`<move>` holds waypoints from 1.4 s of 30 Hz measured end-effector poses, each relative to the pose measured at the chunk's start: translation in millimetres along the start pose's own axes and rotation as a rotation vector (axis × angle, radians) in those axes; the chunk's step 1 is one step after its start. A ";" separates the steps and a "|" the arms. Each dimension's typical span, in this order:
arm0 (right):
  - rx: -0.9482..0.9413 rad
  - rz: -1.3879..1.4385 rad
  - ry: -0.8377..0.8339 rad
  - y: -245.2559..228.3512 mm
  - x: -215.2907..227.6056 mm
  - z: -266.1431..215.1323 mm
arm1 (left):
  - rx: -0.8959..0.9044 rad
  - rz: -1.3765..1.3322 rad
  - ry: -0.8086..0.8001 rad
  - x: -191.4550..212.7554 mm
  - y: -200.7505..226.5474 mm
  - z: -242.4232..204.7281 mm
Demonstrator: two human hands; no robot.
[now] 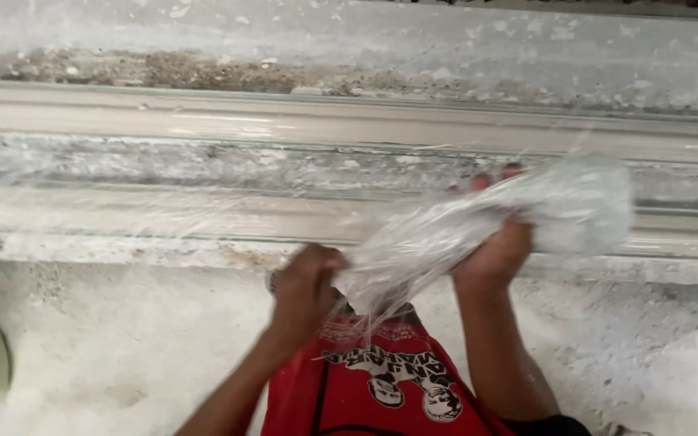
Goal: The recorder is applying fiberglass strands and liquid plaster to decorative molding forms in a workshop.
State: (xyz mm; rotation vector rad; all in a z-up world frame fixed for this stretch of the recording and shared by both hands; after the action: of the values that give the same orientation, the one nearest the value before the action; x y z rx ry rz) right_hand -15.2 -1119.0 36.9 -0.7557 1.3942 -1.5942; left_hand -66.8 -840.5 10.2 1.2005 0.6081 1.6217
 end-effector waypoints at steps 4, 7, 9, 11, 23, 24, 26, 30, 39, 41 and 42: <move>-0.103 0.397 0.219 -59.1 27.7 66.6 | -0.008 0.498 -0.014 31.4 -52.0 5.2; -0.095 0.407 0.260 -59.1 55.9 83.2 | 0.057 0.840 -0.119 52.5 -88.4 2.8; -0.086 0.343 0.332 -56.6 55.0 74.6 | 0.624 1.312 -0.382 72.7 -129.0 -21.8; -0.198 0.198 0.384 -11.7 59.2 49.9 | 0.415 1.064 -0.135 41.3 -46.4 16.8; 0.355 -0.018 -0.062 -65.8 95.1 87.2 | 0.082 0.517 -0.128 -14.0 -38.7 23.0; 0.542 -0.076 -0.229 -70.0 106.1 95.8 | 0.098 0.678 -0.223 -8.5 -56.3 23.8; 0.393 -0.289 0.090 -42.8 131.9 83.3 | 0.282 0.860 -0.365 -8.4 -94.7 -2.0; -0.228 -0.123 0.420 -33.5 72.0 16.4 | 0.068 0.309 -0.104 -14.4 47.0 39.0; -0.084 -0.294 0.728 -66.8 153.3 40.1 | -0.067 0.164 -0.141 -73.8 -23.0 25.9; 0.119 -0.165 0.432 -82.9 163.2 54.5 | -0.012 0.334 -0.238 -81.5 -71.0 21.4; 0.335 -0.029 0.119 -96.7 159.0 61.7 | 0.053 0.514 -0.317 -85.8 -98.4 21.0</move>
State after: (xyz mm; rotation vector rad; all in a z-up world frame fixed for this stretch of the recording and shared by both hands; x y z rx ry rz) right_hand -52.6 -1288.5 128.0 -0.4900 1.1590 -1.8602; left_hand -5.3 -883.9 -98.5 1.7096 0.1423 1.7790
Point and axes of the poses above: each hand's wrist, its own z-axis towards the middle knuckle, its own x-axis out of the back of the hand, y = z × x, the point moved 5 cm from there along z, towards the middle knuckle, and after that the axes turned 8 degrees about -z, right-handed, at the moved point
